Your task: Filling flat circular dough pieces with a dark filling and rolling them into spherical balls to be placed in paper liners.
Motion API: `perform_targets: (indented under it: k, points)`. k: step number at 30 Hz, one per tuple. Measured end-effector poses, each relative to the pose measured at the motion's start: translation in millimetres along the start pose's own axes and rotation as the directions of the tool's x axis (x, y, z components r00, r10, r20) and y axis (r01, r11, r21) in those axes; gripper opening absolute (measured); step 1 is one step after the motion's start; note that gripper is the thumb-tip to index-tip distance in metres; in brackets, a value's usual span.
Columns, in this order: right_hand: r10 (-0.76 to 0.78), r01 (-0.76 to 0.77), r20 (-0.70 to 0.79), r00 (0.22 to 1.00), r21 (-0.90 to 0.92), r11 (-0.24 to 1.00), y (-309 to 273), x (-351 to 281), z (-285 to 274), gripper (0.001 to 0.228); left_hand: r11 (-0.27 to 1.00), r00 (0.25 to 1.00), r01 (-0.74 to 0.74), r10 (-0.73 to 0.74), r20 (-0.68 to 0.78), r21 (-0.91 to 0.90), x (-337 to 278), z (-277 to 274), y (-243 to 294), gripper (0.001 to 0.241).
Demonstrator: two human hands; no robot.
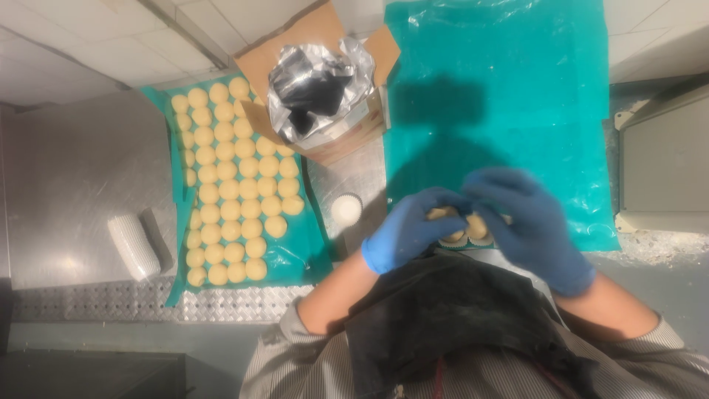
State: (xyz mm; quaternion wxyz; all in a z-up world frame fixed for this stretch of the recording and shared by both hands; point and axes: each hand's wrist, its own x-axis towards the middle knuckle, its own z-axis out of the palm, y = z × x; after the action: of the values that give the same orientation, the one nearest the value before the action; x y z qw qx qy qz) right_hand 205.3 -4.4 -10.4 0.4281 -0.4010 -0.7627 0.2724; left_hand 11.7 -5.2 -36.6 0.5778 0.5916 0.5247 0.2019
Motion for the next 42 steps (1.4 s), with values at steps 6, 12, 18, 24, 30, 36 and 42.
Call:
perform_targets:
  k: [6,12,18,24,30,36,42]
  points:
    - [0.009,-0.008,-0.291,0.957,0.006,1.000,15,-5,-17,0.021,0.492,0.951,-0.264,0.277,-0.138,-0.829,-6,-5,-14,0.031]
    - [0.048,-0.047,-0.314,0.948,0.009,0.999,18,-13,-9,0.026,0.208,0.899,-0.312,0.381,-0.217,-0.927,-8,-9,-2,0.038]
    - [-0.156,0.177,-0.342,0.927,0.031,0.984,39,-20,20,0.031,0.032,0.914,-0.345,0.239,-0.328,-0.938,-8,14,9,0.040]
    - [-0.757,0.727,-0.100,0.645,-0.225,0.649,36,-5,41,0.019,0.632,0.705,-0.688,0.699,-0.121,-0.356,-10,24,-11,0.077]
    - [-0.638,0.614,-0.014,0.770,-0.257,0.746,16,9,49,0.052,-0.038,0.910,-0.139,0.390,-0.143,-0.990,1,13,21,0.104]
    - [-0.447,0.437,-0.020,0.894,-0.172,0.883,-3,3,41,0.035,0.000,0.955,-0.123,0.272,-0.118,-0.992,6,10,27,0.120]
    - [-0.395,0.398,0.044,0.917,-0.110,0.911,-17,35,33,0.039,-0.016,0.972,0.025,0.235,0.021,-1.000,0,0,9,0.127]
